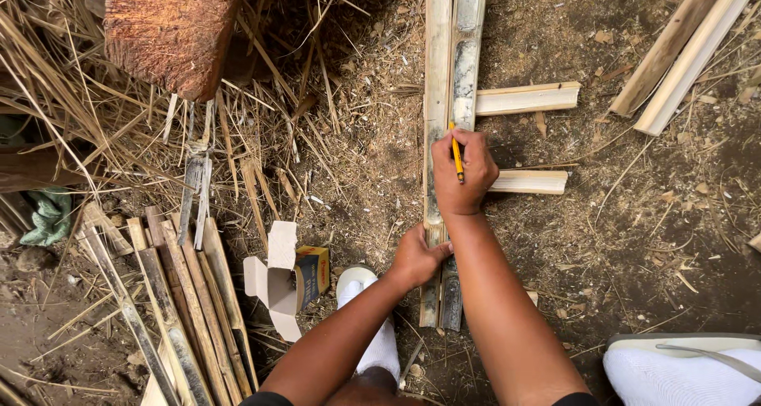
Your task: The person assembles a small wooden ladder by hand. They place short wooden slats between two longer side rails and secure them using a hammer and nails. The person also uses a pencil to mark the wood before hammering.
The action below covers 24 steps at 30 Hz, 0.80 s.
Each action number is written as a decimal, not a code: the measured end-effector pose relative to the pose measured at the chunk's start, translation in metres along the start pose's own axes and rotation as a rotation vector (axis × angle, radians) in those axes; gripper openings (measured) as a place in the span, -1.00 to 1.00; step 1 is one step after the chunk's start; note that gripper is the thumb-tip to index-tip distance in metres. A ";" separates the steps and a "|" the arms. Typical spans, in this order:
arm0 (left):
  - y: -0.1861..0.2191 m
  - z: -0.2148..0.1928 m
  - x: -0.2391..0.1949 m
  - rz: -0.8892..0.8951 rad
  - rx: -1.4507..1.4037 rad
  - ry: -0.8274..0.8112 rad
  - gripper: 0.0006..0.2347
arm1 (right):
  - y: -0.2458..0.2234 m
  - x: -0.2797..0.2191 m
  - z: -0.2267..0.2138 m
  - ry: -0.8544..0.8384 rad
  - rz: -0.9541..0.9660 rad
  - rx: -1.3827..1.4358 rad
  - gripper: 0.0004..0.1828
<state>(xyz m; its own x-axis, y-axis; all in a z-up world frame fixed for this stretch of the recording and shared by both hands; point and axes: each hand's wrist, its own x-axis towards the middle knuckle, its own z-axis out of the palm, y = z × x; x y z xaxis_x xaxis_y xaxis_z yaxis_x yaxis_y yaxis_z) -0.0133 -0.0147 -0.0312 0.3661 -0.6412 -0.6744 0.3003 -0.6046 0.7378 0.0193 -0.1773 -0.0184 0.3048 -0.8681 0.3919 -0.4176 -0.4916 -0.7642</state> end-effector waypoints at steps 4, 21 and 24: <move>-0.006 0.006 0.003 -0.021 -0.167 -0.033 -0.71 | 0.000 0.001 -0.001 0.024 0.020 -0.054 -0.81; 0.000 0.004 0.001 -0.067 -0.136 -0.025 -0.77 | -0.014 -0.005 -0.027 0.027 0.122 0.077 -0.83; -0.005 0.004 0.004 -0.075 -0.227 -0.076 -0.77 | -0.023 -0.034 -0.070 -0.058 0.274 0.228 -0.80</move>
<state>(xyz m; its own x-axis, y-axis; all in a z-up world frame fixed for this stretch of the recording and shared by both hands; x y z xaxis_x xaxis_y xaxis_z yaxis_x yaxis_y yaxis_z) -0.0173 -0.0161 -0.0379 0.2710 -0.6372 -0.7215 0.5177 -0.5355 0.6673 -0.0416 -0.1408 0.0218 0.2593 -0.9567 0.1320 -0.2904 -0.2076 -0.9341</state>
